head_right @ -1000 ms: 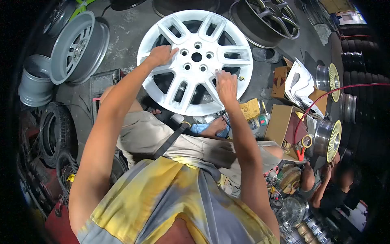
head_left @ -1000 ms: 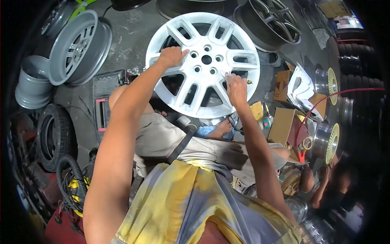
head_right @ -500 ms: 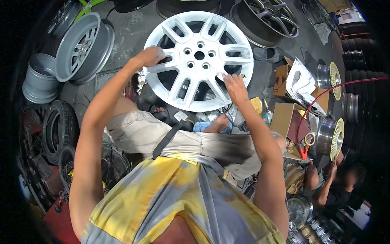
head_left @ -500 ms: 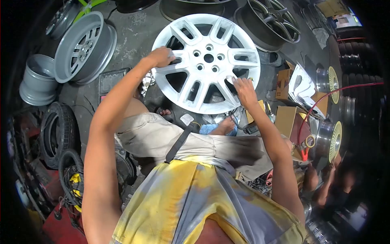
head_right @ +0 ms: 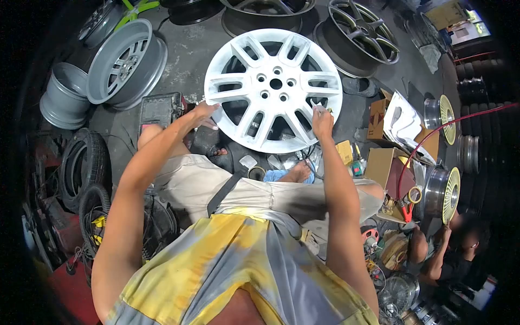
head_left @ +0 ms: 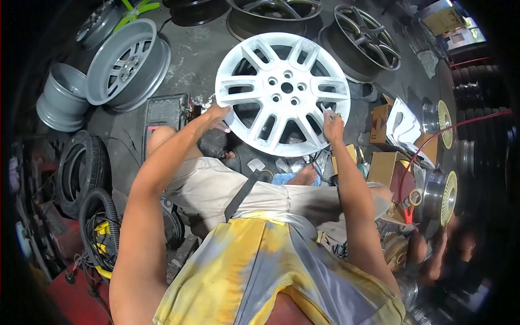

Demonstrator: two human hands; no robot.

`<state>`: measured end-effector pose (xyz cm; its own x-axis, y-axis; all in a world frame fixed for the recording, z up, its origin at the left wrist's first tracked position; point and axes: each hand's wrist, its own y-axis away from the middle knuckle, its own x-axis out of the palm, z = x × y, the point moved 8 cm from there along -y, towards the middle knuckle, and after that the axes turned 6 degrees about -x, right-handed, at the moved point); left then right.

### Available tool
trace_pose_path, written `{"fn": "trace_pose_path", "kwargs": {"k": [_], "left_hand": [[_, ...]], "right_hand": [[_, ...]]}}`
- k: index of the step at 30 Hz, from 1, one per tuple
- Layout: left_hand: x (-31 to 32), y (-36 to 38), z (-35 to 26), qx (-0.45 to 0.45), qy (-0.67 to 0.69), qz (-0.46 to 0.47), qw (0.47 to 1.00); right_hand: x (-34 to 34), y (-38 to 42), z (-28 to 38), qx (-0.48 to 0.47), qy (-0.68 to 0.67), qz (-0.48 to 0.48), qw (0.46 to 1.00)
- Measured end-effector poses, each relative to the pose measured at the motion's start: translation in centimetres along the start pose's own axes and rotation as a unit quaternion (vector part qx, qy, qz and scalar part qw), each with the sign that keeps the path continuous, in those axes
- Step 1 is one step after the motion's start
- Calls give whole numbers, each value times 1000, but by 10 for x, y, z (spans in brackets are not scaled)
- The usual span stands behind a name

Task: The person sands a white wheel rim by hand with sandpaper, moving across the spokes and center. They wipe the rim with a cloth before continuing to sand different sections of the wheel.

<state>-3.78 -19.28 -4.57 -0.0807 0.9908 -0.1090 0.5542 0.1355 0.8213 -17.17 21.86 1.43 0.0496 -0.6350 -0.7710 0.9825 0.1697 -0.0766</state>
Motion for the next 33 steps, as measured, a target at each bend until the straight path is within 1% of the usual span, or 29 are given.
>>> {"fn": "trace_pose_path", "kwargs": {"k": [1,3,4,5,6,7,8,9,10,11,12,13,14,16,17,18,19,20,21,22,23,25,26,27,29,30,31,33], "left_hand": [[2,-3,0,6,1,2,1000],[-3,-9,-1,-8,6,-75,997],[-5,-8,-3,1,5,-95,995],[-15,-35,-2,9,6,-95,995],[-39,-81,1,60,-52,-162,984],[-42,-41,-27,108,-110,-226,962],[-46,-9,-52,94,-180,-240,949],[-60,-15,-68,140,-200,-311,918],[-67,-25,-81,127,-186,-287,931],[-73,-24,-98,154,-175,-338,912],[-79,-34,-108,137,-156,-340,917],[-79,-40,-117,156,-115,-333,923],[-76,-46,-121,173,-74,-326,927],[-54,-38,-152,274,-237,-387,848],[-36,-30,-168,290,-295,-334,847],[-11,-37,-171,286,-350,-286,845],[12,-41,-166,272,-400,-234,843],[34,-40,-152,255,-445,-185,838],[50,-38,-136,223,-471,-132,843],[60,-27,-133,230,-513,-162,811],[66,-17,-132,236,-555,-191,774],[66,-20,-134,232,-545,-172,787],[66,-22,-135,232,-536,-156,797],[65,-25,-134,228,-536,-158,797],[67,-26,-134,259,-511,-163,803],[67,-28,-134,263,-510,-160,803],[66,-31,-133,259,-511,-158,804],[66,-33,-135,249,-520,-157,802]], "right_hand": [[0,0,4,-3,2,-5,1000],[-5,3,2,32,31,-24,999],[-4,1,-2,38,11,-25,999],[-3,1,-4,35,27,-41,998],[-4,3,0,37,23,-49,998],[0,7,1,43,20,-54,997],[3,15,1,55,29,-96,993],[7,22,-1,67,41,-137,987],[7,32,11,69,31,-118,990],[9,41,24,92,12,-86,992],[13,52,39,104,-14,-77,991],[21,62,47,118,-41,-67,990],[36,69,41,127,-21,-40,991],[34,74,66,61,-47,-8,997],[29,74,77,35,-74,17,996],[35,76,61,67,-120,35,990],[29,81,64,71,-116,41,990],[18,84,75,16,-71,45,996],[6,88,91,-41,-27,49,998],[6,96,103,-86,-37,112,989],[5,103,111,-86,-36,119,989],[17,120,139,-177,-11,160,971],[31,125,129,-179,34,188,965],[35,124,130,-180,31,190,965],[46,120,133,-207,137,205,947],[52,113,137,-230,143,196,943],[62,104,137,-228,141,199,943],[92,87,136,-243,248,267,899]]}}
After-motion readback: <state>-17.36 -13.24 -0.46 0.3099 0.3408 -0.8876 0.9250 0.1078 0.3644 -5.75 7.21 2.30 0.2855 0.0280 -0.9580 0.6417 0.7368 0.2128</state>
